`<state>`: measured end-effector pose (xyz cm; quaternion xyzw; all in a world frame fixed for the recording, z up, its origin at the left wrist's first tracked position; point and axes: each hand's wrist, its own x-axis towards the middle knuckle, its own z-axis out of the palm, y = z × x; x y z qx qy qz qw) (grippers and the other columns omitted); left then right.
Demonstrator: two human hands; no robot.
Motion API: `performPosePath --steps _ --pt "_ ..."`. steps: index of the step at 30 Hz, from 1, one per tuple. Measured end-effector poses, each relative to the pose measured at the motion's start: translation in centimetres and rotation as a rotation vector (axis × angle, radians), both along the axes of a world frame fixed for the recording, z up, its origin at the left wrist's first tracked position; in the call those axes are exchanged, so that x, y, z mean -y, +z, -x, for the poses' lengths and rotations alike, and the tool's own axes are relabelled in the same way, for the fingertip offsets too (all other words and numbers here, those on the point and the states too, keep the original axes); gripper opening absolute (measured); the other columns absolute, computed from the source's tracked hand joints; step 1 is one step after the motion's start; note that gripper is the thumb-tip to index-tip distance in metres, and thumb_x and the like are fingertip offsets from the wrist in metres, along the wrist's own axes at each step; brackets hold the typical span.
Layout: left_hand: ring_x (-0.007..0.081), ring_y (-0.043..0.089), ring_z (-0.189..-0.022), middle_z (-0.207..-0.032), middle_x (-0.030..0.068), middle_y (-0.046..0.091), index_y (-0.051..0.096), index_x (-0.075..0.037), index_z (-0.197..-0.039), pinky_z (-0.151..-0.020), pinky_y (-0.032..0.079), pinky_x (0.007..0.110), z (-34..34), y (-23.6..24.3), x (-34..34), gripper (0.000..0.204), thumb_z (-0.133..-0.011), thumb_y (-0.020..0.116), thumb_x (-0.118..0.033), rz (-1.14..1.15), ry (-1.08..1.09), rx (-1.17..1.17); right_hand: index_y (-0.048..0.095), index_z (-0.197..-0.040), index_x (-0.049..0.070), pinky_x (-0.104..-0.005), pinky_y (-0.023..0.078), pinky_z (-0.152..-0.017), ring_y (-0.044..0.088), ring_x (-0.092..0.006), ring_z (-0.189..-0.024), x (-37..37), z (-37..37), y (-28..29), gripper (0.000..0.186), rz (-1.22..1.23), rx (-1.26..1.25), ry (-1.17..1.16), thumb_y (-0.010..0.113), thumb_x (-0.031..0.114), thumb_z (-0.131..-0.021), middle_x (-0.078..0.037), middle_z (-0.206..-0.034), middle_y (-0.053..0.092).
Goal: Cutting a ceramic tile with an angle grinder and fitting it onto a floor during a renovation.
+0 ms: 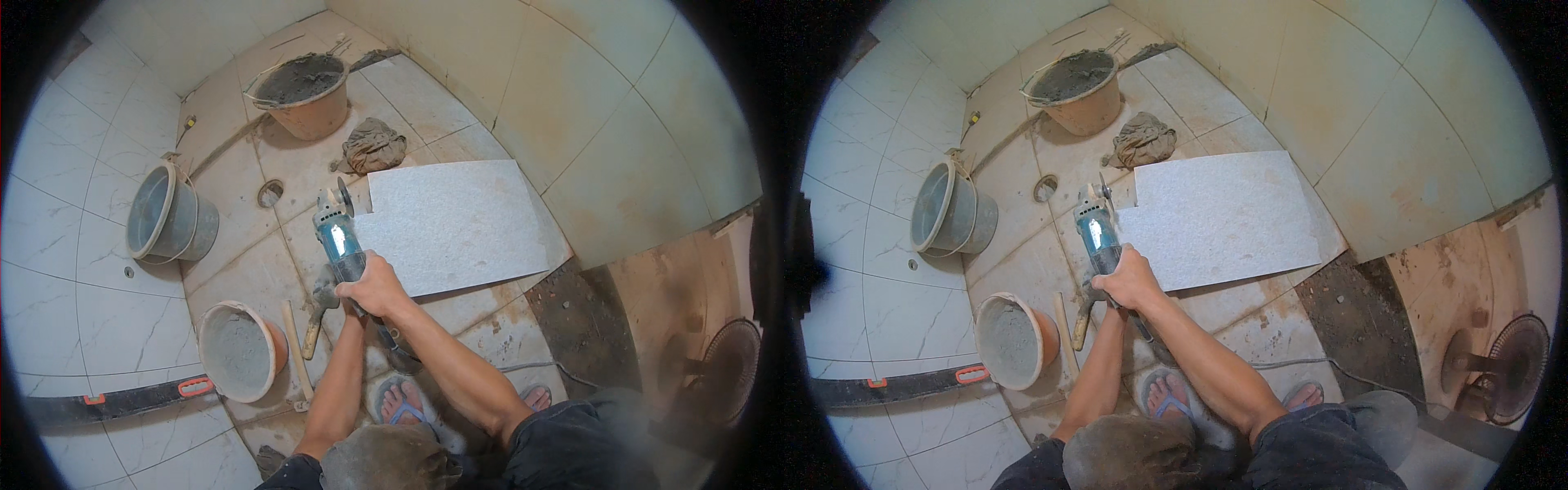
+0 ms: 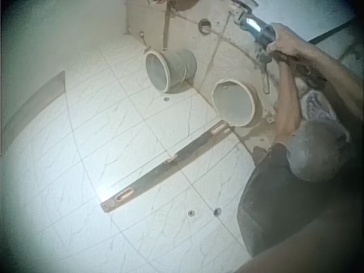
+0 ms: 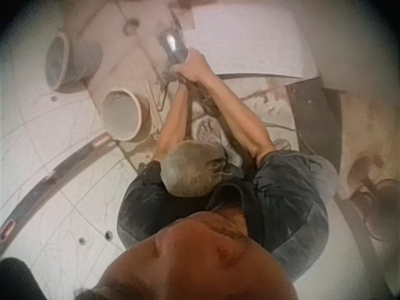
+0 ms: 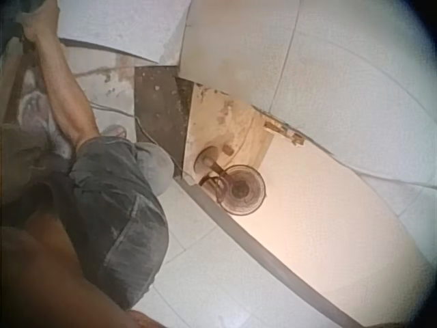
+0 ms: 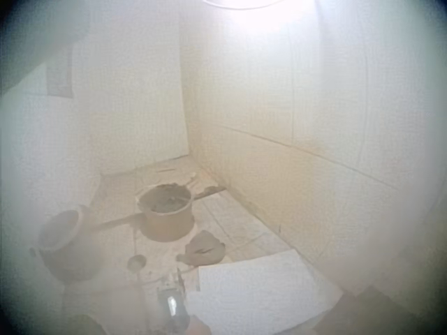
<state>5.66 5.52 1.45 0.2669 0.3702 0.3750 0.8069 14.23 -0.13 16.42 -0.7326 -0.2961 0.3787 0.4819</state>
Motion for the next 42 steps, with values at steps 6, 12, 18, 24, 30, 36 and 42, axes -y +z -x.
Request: performPosePath --steps 6,12,18,24,30,36,42 --pt "0.019 0.066 -0.09 -0.103 0.0064 0.067 0.062 -0.003 -0.115 -0.079 0.056 0.037 0.7 -0.3 -2.3 0.028 -0.099 0.055 -0.024 -0.011 -0.01 -0.025 0.06 -0.107 -0.013 -0.0406 0.054 -0.088 0.069 -0.0391 -0.095 -1.8 -0.5 -1.0 0.065 0.064 0.034 -0.049 0.083 0.028 -0.062 -0.03 -0.102 0.068" --pt "0.0233 0.066 -0.098 -0.113 0.011 0.068 0.06 0.002 -0.122 -0.086 0.053 0.035 1.0 2.1 -0.9 0.028 -0.099 0.052 -0.012 -0.593 -0.486 -0.625 0.061 -0.107 -0.013 -0.0409 0.054 -0.088 0.069 -0.0403 -0.099 -3.2 -2.1 -2.6 0.062 0.126 0.022 -0.131 0.082 0.027 -0.065 -0.031 -0.103 0.068" --pt "0.0187 0.066 -0.09 -0.105 0.006 0.07 0.064 0.001 -0.114 -0.076 0.052 0.033 2.5 -0.8 -0.9 0.022 -0.099 0.053 -0.01 -0.343 -0.319 -0.418 0.055 -0.115 -0.016 -0.0433 0.053 -0.095 0.068 -0.045 -0.107 -4.6 -1.6 -2.4 0.071 0.162 -0.079 -0.119 0.083 0.029 -0.068 -0.036 -0.112 0.067" --pt "0.0128 0.064 -0.084 -0.099 0.0033 0.069 0.064 -0.002 -0.112 -0.072 0.052 0.03 3.1 -1.3 -0.5 0.021 -0.097 0.059 -0.015 -0.232 -0.311 -0.333 0.055 -0.117 -0.015 -0.0429 0.053 -0.096 0.067 -0.0444 -0.109 -5.7 -1.1 -3.2 0.073 0.204 -0.122 -0.175 0.084 0.031 -0.069 -0.035 -0.114 0.066" --pt "0.0134 0.065 -0.082 -0.096 0.0017 0.066 0.061 -0.007 -0.117 -0.072 0.052 0.029 3.0 -0.2 0.7 0.026 -0.099 0.057 -0.025 -0.146 -0.325 -0.23 0.054 -0.119 -0.014 -0.0432 0.053 -0.096 0.067 -0.0437 -0.111 -5.7 -1.7 -4.2 0.074 0.227 -0.168 -0.195 0.084 0.031 -0.069 -0.034 -0.117 0.066" --pt "0.0134 0.064 -0.082 -0.1 0.0058 0.068 0.062 0.001 -0.115 -0.073 0.052 0.028 3.6 -1.4 -0.1 0.028 -0.093 0.059 -0.017 -0.139 -0.309 -0.294 0.055 -0.118 -0.014 -0.0431 0.053 -0.097 0.067 -0.0434 -0.11 -6.5 -1.3 -4.4 0.072 0.238 -0.145 -0.209 0.084 0.03 -0.068 -0.034 -0.117 0.066" --pt "0.0119 0.062 -0.084 -0.1 0.0042 0.066 0.062 0.002 -0.114 -0.074 0.05 0.027 3.3 -1.8 0.5 0.032 -0.09 0.066 -0.019 -0.199 -0.288 -0.294 0.056 -0.118 -0.014 -0.0423 0.053 -0.096 0.068 -0.0435 -0.109 -6.3 -1.9 -4.7 0.071 0.221 -0.174 -0.207 0.084 0.029 -0.068 -0.034 -0.116 0.067"
